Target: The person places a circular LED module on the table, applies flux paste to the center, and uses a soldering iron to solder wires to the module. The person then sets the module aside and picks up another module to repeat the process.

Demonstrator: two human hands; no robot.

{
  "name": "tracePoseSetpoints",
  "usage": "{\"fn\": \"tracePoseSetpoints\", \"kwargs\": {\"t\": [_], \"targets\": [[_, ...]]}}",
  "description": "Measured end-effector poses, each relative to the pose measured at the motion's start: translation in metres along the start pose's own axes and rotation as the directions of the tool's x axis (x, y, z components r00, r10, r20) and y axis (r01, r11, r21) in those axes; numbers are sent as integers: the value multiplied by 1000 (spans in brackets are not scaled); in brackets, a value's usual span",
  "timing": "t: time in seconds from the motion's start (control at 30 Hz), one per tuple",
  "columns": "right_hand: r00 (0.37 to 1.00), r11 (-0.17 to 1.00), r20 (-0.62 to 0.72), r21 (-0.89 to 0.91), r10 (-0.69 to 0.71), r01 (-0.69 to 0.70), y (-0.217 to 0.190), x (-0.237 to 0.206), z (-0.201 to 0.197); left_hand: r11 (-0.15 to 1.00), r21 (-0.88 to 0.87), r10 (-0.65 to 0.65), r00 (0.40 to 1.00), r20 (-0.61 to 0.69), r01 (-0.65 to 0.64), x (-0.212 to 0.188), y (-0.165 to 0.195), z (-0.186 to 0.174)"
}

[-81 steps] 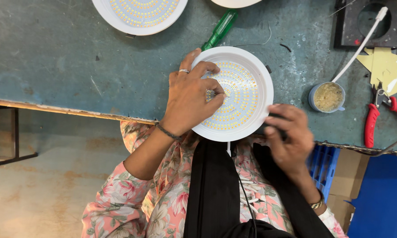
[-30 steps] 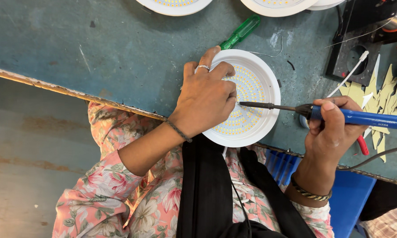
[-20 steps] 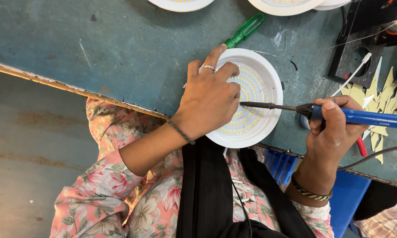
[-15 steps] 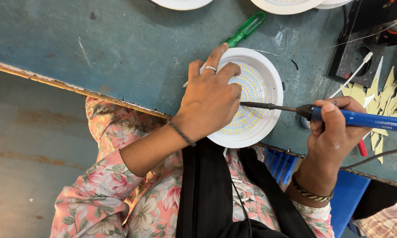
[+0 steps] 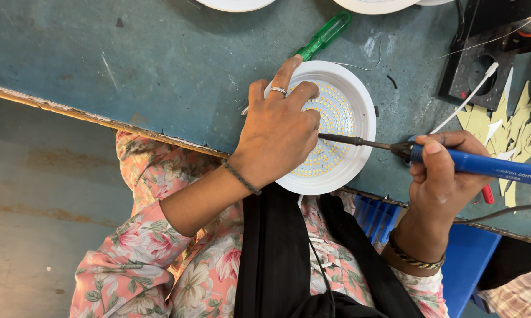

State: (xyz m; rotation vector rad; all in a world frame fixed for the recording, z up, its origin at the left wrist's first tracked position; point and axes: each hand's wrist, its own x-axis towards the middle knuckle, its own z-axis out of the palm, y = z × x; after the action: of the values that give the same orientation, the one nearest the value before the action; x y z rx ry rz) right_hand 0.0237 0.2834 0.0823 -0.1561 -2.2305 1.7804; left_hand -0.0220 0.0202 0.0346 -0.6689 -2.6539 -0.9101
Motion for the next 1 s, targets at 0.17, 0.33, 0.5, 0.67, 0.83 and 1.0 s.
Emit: {"fn": "tracePoseSetpoints", "kwargs": {"t": [0.17,0.33,0.5,0.67,0.83,1.0], "targets": [[999,996,-20,-76,-38,36,-1,-9,1,1000,0,7,1000,-14,-7,-1,1,1],[994,994,-13,10,-105,105,-3,-11,0,1000,-9,14,1000,-12,-14,-2,1,2],[981,985,-90,-15,-170,169,-11,-12,-6,1000,-20,14,1000,-13,-14,-2,1,3],[991,991,-27,-9,-132,132,-9,-19,-7,1000,-8,18,1000,-12,-18,-3,1,2],[995,993,-14,-62,-104,103,-6,-24,-5,1000,-18,19,1000,-9,-20,-2,2,3],[995,992,9,-80,-97,97,-8,-27,0,999,17,30,999,-17,-30,-2,3,3]]}}
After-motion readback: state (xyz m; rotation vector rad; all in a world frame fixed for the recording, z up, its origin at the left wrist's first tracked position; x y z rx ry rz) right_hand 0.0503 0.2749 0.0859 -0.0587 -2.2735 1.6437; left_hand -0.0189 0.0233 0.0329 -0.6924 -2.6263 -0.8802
